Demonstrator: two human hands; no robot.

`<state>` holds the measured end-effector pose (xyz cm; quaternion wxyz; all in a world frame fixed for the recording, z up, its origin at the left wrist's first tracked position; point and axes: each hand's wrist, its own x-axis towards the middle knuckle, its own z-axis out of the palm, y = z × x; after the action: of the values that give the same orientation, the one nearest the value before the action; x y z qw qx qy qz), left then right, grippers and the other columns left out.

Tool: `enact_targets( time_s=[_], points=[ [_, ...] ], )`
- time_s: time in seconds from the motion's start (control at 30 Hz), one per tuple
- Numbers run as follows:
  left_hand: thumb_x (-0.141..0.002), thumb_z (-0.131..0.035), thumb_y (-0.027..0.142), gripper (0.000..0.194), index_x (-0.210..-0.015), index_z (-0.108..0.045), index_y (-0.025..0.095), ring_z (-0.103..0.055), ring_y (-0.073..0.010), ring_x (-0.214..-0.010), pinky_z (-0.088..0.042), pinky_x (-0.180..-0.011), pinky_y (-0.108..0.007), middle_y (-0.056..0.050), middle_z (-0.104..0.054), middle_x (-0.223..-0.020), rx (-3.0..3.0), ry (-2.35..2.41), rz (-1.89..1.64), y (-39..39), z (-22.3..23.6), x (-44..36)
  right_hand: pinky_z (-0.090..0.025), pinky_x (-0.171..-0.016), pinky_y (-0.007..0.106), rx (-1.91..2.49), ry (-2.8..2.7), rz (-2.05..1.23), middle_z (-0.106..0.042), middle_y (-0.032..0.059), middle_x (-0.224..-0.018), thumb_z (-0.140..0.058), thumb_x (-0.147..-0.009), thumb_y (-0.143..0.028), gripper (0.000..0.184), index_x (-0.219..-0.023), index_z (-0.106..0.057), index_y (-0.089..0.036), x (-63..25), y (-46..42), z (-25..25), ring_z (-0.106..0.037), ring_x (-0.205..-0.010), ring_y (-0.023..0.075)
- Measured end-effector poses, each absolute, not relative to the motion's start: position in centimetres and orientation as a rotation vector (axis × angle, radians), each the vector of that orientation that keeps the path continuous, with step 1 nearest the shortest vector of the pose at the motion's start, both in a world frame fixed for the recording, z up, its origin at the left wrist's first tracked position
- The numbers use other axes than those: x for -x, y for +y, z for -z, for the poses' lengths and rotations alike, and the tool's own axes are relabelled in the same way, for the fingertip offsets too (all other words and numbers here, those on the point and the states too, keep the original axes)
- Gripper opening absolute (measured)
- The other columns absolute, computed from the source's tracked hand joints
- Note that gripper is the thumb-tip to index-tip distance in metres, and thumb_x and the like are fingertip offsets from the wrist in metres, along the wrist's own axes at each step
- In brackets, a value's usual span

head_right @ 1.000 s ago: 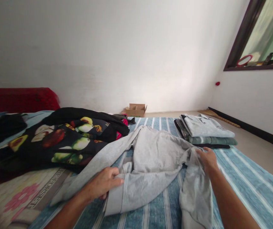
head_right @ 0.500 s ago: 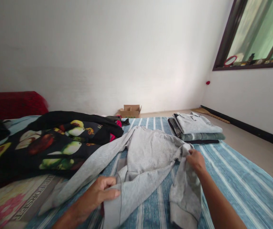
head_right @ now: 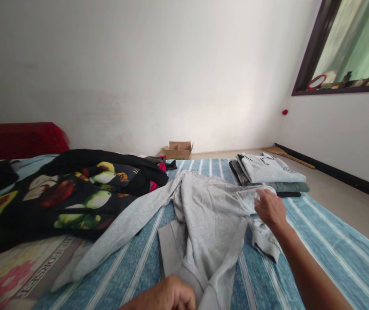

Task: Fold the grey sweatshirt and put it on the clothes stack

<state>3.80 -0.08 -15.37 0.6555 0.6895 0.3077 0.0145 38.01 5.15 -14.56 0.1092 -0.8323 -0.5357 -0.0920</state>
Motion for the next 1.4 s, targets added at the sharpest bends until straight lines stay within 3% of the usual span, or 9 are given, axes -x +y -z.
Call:
enact_targets(
  time_s=[0.13, 0.27, 0.37, 0.63, 0.77, 0.93, 1.07, 1.2, 1.4],
  points=[
    [-0.075, -0.051, 0.034, 0.016, -0.072, -0.051, 0.019, -0.058, -0.0148, -0.055, -0.042, -0.053, -0.024, 0.000, -0.061, -0.065, -1.702, 0.971, -0.289, 3.8, 13.8, -2.3, -0.044, -0.082, 0.029, 2.307, -1.762, -0.092, -0.067, 0.0091, -0.112, -0.046, -0.088, -0.033, 0.035, -0.115, -0.062, -0.020, -34.0, 4.1, 17.3, -0.062, -0.103, 0.0245],
    [-0.080, -0.046, 0.023, 0.011, -0.082, -0.055, 0.017, -0.060, -0.0228, -0.088, -0.044, -0.078, -0.032, -0.008, -0.064, -0.088, -2.365, 1.624, -0.536, 10.0, 13.4, -0.1, -0.044, -0.077, 0.030, 2.329, -1.803, -0.180, -0.069, 0.0109, -0.106, -0.046, -0.087, -0.032, 0.035, -0.116, -0.062, -0.018, -32.7, 4.8, 17.8, -0.063, -0.102, 0.0258],
    [-0.082, -0.048, 0.021, 0.019, -0.096, -0.058, 0.013, -0.055, -0.0273, -0.105, -0.042, -0.087, -0.034, -0.014, -0.061, -0.108, -2.525, 1.941, -0.418, 14.2, 13.6, 1.1, -0.043, -0.078, 0.028, 2.303, -1.820, -0.163, -0.068, 0.0108, -0.106, -0.046, -0.088, -0.032, 0.035, -0.115, -0.062, -0.017, -32.9, 6.4, 17.3, -0.063, -0.102, 0.0241],
    [-0.081, -0.054, 0.038, 0.043, -0.114, -0.055, 0.011, -0.050, -0.0317, -0.115, -0.041, -0.089, -0.040, -0.018, -0.056, -0.121, -2.452, 2.112, -0.085, 21.2, 15.3, -0.6, -0.042, -0.078, 0.028, 2.313, -1.788, -0.061, -0.066, 0.0114, -0.110, -0.044, -0.088, -0.026, 0.028, -0.105, -0.065, -0.019, -33.5, 14.0, 15.8, -0.059, -0.106, 0.0252],
    [-0.083, -0.050, 0.035, 0.039, -0.112, -0.057, 0.011, -0.052, -0.0326, -0.112, -0.041, -0.087, -0.042, -0.019, -0.060, -0.116, -2.364, 2.178, -0.139, 23.0, 16.9, -1.1, -0.042, -0.081, 0.029, 2.350, -1.771, -0.052, -0.064, 0.0110, -0.112, -0.045, -0.088, -0.024, 0.025, -0.103, -0.065, -0.019, -33.9, 18.5, 16.0, -0.057, -0.109, 0.0243],
    [-0.083, -0.042, 0.014, 0.026, -0.094, -0.065, 0.014, -0.061, -0.0269, -0.099, -0.042, -0.077, -0.032, -0.016, -0.067, -0.102, -2.322, 2.112, -0.247, 25.1, 17.0, -0.2, -0.045, -0.084, 0.034, 2.469, -1.702, -0.135, -0.060, 0.0149, -0.114, -0.050, -0.090, -0.027, 0.023, -0.103, -0.062, -0.012, -34.5, 22.9, 17.7, -0.058, -0.107, 0.0242],
    [-0.088, -0.036, 0.025, 0.030, -0.091, -0.064, 0.014, -0.063, -0.0234, -0.081, -0.041, -0.063, -0.028, -0.013, -0.069, -0.090, -2.179, 2.147, -0.341, 27.0, 14.9, 1.0, -0.051, -0.079, 0.037, 2.547, -1.653, -0.270, -0.061, 0.0070, -0.107, -0.057, -0.089, -0.037, 0.029, -0.108, -0.059, -0.014, -35.0, 24.7, 18.8, -0.061, -0.092, 0.0185],
    [-0.091, -0.035, 0.030, 0.033, -0.085, -0.063, 0.013, -0.061, -0.0194, -0.076, -0.037, -0.062, -0.025, -0.010, -0.068, -0.084, -2.128, 2.164, -0.535, 27.2, 11.6, 2.5, -0.052, -0.076, 0.035, 2.530, -1.651, -0.255, -0.062, 0.0050, -0.103, -0.056, -0.090, -0.036, 0.026, -0.106, -0.060, -0.015, -35.2, 25.8, 18.0, -0.062, -0.088, 0.0168],
    [-0.097, -0.030, 0.033, 0.038, -0.101, -0.058, 0.008, -0.060, -0.0229, -0.082, -0.037, -0.070, -0.029, -0.013, -0.066, -0.086, -2.401, 2.374, -0.567, 26.3, 5.7, 4.8, -0.046, -0.077, 0.033, 2.463, -1.603, 0.053, -0.064, 0.0163, -0.105, -0.041, -0.090, -0.018, 0.027, -0.106, -0.062, -0.013, -35.3, 28.3, 13.3, -0.060, -0.101, 0.0258]
  ],
)
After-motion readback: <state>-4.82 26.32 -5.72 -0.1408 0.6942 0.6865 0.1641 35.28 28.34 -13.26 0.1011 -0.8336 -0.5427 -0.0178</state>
